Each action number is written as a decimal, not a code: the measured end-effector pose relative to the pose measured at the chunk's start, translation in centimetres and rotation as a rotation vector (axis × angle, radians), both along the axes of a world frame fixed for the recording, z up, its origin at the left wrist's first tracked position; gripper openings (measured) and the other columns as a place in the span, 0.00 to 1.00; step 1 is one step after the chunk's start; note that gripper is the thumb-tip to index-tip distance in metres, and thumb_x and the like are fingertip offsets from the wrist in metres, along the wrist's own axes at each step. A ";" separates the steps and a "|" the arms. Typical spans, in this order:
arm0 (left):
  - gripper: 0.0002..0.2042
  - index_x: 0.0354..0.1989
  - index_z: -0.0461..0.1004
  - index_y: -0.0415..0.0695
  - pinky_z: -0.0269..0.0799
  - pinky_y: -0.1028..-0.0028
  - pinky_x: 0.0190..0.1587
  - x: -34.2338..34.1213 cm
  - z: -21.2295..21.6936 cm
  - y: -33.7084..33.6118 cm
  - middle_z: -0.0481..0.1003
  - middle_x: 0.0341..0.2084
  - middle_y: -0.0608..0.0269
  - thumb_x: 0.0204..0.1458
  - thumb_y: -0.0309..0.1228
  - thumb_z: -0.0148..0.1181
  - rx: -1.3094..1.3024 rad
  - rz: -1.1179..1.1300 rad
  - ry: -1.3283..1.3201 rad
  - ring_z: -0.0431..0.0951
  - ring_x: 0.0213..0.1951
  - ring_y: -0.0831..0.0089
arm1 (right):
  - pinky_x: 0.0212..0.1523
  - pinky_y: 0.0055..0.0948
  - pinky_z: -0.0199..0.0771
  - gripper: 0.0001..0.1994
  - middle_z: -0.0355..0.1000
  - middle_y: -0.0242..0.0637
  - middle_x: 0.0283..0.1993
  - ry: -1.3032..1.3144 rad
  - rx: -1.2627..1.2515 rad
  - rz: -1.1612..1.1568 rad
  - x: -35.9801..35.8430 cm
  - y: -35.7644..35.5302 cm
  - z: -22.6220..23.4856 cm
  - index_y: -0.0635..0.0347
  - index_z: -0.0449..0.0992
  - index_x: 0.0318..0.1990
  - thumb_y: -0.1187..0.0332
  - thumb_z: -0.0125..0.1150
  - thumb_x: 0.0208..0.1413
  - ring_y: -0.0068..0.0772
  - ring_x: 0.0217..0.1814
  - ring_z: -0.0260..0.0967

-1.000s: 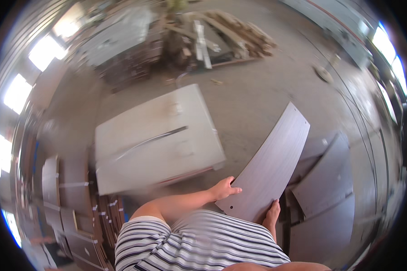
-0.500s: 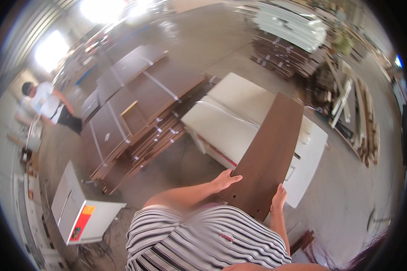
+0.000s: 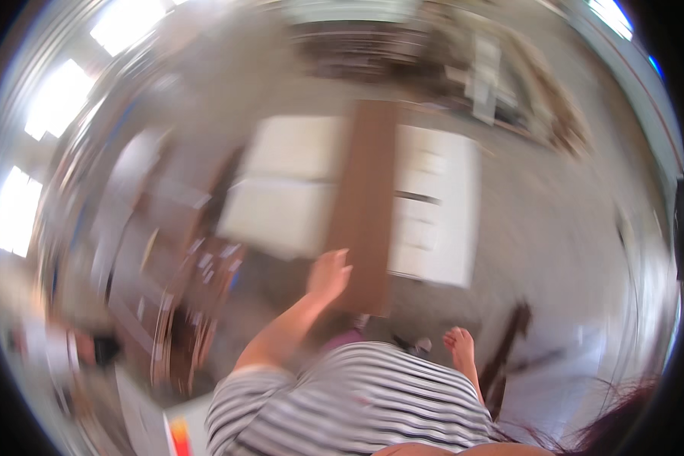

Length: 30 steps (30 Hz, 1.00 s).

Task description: The person stacks brown wooden panels on a workbench and secures them with white straps. Another person assists by moving and stacking additional panels nearby.

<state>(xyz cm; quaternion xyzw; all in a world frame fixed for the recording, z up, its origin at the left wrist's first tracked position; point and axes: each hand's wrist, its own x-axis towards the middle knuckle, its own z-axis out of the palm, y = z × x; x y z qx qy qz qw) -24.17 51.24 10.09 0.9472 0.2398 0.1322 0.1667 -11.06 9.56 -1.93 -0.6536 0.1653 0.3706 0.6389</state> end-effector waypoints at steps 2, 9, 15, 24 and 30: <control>0.23 0.53 0.63 0.39 0.63 0.58 0.55 0.5 -3.0 -3.4 0.69 0.50 0.53 0.49 0.28 0.60 0.030 -0.201 -0.049 0.68 0.52 0.53 | 0.27 0.26 0.71 0.13 0.72 0.37 0.30 0.000 -0.048 -0.243 -1.4 -8.2 -4.0 0.61 0.70 0.40 0.59 0.53 0.60 0.28 0.28 0.71; 0.26 0.57 0.59 0.38 0.66 0.61 0.51 3.5 -5.7 -17.6 0.66 0.44 0.48 0.48 0.26 0.58 -0.587 -0.655 0.481 0.69 0.47 0.56 | 0.36 0.32 0.76 0.19 0.71 0.42 0.39 0.206 -0.192 -1.408 -6.5 -30.4 -11.2 0.68 0.66 0.46 0.58 0.54 0.60 0.36 0.34 0.71; 0.22 0.53 0.63 0.36 0.74 0.68 0.43 3.9 -8.3 -18.5 0.71 0.42 0.49 0.50 0.28 0.59 -0.656 -0.552 0.840 0.76 0.40 0.64 | 0.68 0.46 0.48 0.31 0.42 0.50 0.71 0.219 0.200 -1.862 -6.1 -38.6 -16.8 0.66 0.50 0.66 0.61 0.54 0.61 0.49 0.73 0.42; 0.13 0.44 0.71 0.37 0.73 0.71 0.42 12.3 -7.8 -24.2 0.77 0.32 0.55 0.55 0.33 0.55 -0.528 -0.763 0.929 0.78 0.35 0.69 | 0.46 0.39 0.68 0.10 0.72 0.32 0.42 -0.002 0.252 -2.003 -4.6 -36.9 -17.2 0.53 0.73 0.44 0.63 0.60 0.57 0.33 0.41 0.69; 0.19 0.50 0.67 0.38 0.72 0.74 0.44 17.9 -12.5 -39.6 0.74 0.44 0.55 0.57 0.39 0.56 -0.982 -0.633 1.070 0.75 0.45 0.70 | 0.47 0.43 0.70 0.12 0.72 0.38 0.44 0.163 0.516 -1.756 -12.7 -28.4 -9.9 0.61 0.73 0.46 0.69 0.61 0.56 0.35 0.45 0.69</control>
